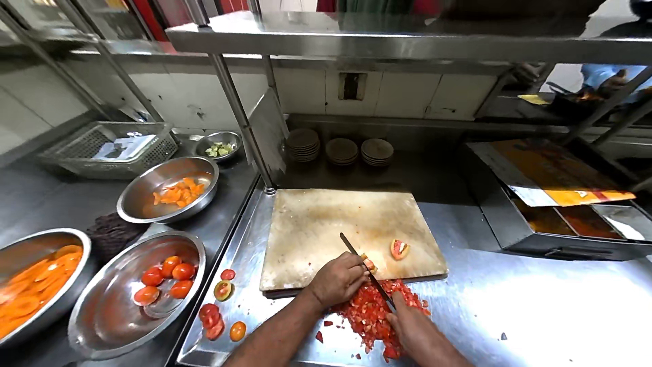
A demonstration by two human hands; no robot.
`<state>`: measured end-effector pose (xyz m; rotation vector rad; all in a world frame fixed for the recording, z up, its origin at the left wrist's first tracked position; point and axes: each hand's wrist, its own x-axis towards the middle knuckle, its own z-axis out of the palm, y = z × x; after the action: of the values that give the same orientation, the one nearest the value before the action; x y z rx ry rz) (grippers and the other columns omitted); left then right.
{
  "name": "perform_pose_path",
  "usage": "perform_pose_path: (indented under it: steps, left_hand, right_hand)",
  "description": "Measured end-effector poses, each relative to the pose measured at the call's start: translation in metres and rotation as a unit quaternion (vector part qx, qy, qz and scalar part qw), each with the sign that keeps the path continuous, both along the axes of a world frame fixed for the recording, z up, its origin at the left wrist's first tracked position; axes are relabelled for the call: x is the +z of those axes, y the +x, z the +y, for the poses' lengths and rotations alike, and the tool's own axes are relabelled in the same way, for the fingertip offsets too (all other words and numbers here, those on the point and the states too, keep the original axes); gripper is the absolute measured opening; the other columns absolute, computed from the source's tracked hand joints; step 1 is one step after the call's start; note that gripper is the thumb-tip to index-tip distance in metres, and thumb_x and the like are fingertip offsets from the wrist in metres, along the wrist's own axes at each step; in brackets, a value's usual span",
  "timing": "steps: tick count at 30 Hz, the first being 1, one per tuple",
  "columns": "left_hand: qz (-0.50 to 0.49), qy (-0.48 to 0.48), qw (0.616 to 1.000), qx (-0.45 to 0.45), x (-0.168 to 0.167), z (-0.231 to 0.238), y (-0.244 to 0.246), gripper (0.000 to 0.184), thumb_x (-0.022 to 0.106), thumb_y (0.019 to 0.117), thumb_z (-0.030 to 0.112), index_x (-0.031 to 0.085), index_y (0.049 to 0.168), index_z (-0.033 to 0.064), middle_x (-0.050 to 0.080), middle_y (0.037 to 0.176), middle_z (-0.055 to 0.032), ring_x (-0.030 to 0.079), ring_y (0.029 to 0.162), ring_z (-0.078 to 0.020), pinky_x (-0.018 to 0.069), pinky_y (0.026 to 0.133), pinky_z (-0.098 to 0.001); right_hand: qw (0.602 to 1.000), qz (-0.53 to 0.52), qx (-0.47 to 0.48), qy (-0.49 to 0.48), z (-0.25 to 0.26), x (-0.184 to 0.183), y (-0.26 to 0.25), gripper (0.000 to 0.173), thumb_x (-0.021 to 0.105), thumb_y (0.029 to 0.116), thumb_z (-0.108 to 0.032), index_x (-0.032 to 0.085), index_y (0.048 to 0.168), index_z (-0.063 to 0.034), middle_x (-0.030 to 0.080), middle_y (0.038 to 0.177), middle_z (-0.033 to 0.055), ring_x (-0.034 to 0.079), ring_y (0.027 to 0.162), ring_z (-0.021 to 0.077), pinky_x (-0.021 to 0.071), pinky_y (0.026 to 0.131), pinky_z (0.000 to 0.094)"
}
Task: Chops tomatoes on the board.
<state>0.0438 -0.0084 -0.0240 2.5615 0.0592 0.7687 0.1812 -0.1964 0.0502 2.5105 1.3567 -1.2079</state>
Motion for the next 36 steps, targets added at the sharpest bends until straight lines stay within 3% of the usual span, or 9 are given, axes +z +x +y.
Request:
perform_pose_path:
  steps: [3,7,12,17,22,27,32,36]
  left_hand:
    - [0.013,-0.003,1.000,-0.005,0.002,-0.001,-0.003,0.028,0.052,0.1070,0.022,0.073,0.109,0.0038,0.071,0.118,-0.0134,0.066,0.115,-0.0257,0.0537,0.102,-0.0360]
    - [-0.003,0.001,1.000,-0.002,-0.002,-0.001,-0.003,0.024,0.053,0.1055,0.017,0.073,0.103,0.0039,0.072,0.114,-0.0131,0.068,0.113,-0.0255,0.0551,0.100,-0.0367]
    - [-0.009,0.007,1.000,-0.005,-0.003,-0.002,-0.001,0.025,0.054,0.1059,0.019,0.073,0.101,0.0036,0.072,0.115,-0.0121,0.068,0.112,-0.0246,0.0550,0.101,-0.0361]
    - [-0.022,0.021,1.000,0.003,-0.002,-0.002,-0.003,0.022,0.054,0.1042,0.013,0.073,0.098,0.0044,0.073,0.110,-0.0114,0.070,0.108,-0.0236,0.0564,0.098,-0.0353]
    - [-0.023,0.017,1.000,-0.002,-0.004,0.000,-0.004,0.024,0.054,0.1053,0.016,0.072,0.094,0.0041,0.073,0.109,-0.0112,0.070,0.107,-0.0229,0.0568,0.097,-0.0346]
    - [-0.032,0.036,0.999,0.005,-0.004,0.002,-0.003,0.022,0.054,0.1036,0.012,0.072,0.092,0.0049,0.074,0.106,-0.0108,0.071,0.104,-0.0228,0.0580,0.094,-0.0350]
    - [-0.027,0.038,0.999,0.002,-0.006,0.000,-0.002,0.024,0.055,0.1047,0.014,0.073,0.093,0.0042,0.074,0.109,-0.0112,0.071,0.104,-0.0228,0.0583,0.094,-0.0356]
    - [-0.022,0.043,0.999,0.010,-0.003,-0.001,-0.005,0.023,0.055,0.1040,0.013,0.074,0.093,0.0060,0.074,0.105,-0.0095,0.072,0.102,-0.0218,0.0589,0.093,-0.0355]
  right_hand:
    - [1.000,0.005,0.010,-0.006,-0.006,0.016,0.009,0.044,0.046,0.1097,-0.032,0.041,0.145,-0.0061,0.069,0.107,0.0239,0.070,0.102,0.0419,0.0554,0.089,0.0582]
    - [1.000,-0.014,0.009,-0.014,-0.028,0.048,0.001,0.042,0.048,0.1091,-0.031,0.044,0.142,-0.0045,0.071,0.102,0.0251,0.071,0.098,0.0450,0.0553,0.085,0.0604]
    - [1.000,0.007,0.004,0.002,-0.003,0.001,0.001,0.042,0.044,0.1104,-0.032,0.041,0.143,-0.0061,0.069,0.108,0.0234,0.071,0.102,0.0416,0.0560,0.088,0.0579]
    - [1.000,0.007,0.019,-0.024,-0.016,0.041,0.009,0.041,0.047,0.1094,-0.032,0.043,0.141,-0.0063,0.069,0.102,0.0240,0.071,0.098,0.0426,0.0554,0.085,0.0592]
    - [1.000,0.023,0.006,0.017,-0.001,-0.004,-0.001,0.043,0.045,0.1100,-0.032,0.041,0.144,-0.0052,0.069,0.107,0.0241,0.071,0.101,0.0421,0.0558,0.089,0.0580]
    - [1.000,0.019,0.021,-0.015,-0.008,0.038,0.009,0.043,0.047,0.1096,-0.033,0.042,0.143,-0.0066,0.069,0.103,0.0237,0.070,0.099,0.0431,0.0553,0.086,0.0593]
    - [0.999,0.029,0.015,0.021,0.003,-0.008,0.002,0.045,0.045,0.1101,-0.033,0.040,0.145,-0.0050,0.069,0.108,0.0247,0.070,0.103,0.0426,0.0553,0.090,0.0587]
    - [0.999,0.043,0.031,-0.010,0.004,0.033,0.010,0.046,0.048,0.1093,-0.031,0.040,0.146,-0.0057,0.067,0.106,0.0254,0.069,0.099,0.0431,0.0547,0.087,0.0602]
